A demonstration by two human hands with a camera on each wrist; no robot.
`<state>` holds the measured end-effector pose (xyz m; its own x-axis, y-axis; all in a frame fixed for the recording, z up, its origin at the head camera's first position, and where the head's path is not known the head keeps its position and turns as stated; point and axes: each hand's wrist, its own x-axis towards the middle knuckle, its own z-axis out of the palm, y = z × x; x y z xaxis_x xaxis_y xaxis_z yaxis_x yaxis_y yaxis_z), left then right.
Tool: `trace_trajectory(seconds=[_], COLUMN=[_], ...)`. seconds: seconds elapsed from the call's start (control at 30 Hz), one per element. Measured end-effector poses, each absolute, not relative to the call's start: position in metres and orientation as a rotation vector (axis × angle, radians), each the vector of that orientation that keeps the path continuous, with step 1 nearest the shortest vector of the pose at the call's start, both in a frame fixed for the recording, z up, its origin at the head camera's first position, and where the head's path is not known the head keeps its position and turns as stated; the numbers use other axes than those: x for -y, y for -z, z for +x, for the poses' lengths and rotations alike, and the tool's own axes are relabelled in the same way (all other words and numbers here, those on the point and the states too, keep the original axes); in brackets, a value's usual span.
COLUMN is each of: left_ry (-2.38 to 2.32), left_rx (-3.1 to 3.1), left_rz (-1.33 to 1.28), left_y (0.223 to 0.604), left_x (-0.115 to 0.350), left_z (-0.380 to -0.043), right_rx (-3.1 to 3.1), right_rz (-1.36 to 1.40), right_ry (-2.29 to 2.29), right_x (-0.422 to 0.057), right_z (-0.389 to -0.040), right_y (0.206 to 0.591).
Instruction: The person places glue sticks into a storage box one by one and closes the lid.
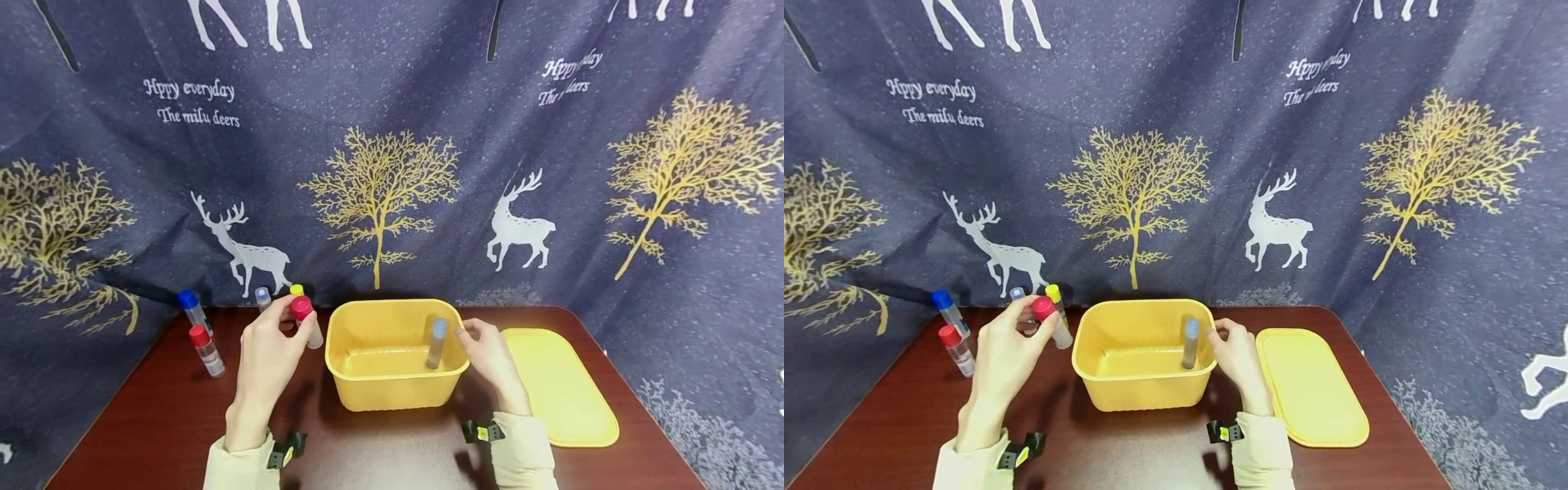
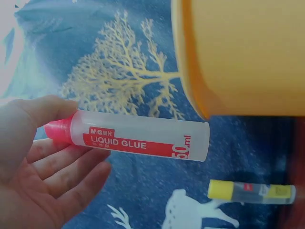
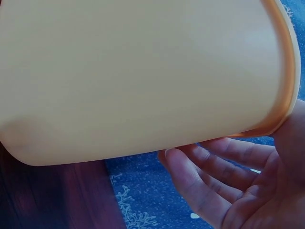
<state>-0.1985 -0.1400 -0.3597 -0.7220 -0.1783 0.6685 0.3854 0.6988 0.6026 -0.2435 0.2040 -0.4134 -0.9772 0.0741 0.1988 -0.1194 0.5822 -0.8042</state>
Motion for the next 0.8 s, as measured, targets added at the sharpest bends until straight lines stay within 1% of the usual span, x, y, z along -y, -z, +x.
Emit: trace_trajectory(seconds=[0.33,0.63,0.8], left_ry=[0.996,1.072,1.114], left_rx=[2.124,2.280,2.407], left_rz=[-0.237,-0.406,-0.524], left_y=[0.334,0.312,0.307], left_x=[0.134,0.114,0.100], left_z=[-0.197,-0.216,-0.234], right_rx=[2.601,2.610,2.613], right_rz=[0.024,0.000,0.009], right_ry=[-1.334,-1.338,-1.338], right_x=[-0.207,-0.205,-0.204], right_z=[-0.239,-0.240,-0.243], right_y=[0.414,0.415,0.412])
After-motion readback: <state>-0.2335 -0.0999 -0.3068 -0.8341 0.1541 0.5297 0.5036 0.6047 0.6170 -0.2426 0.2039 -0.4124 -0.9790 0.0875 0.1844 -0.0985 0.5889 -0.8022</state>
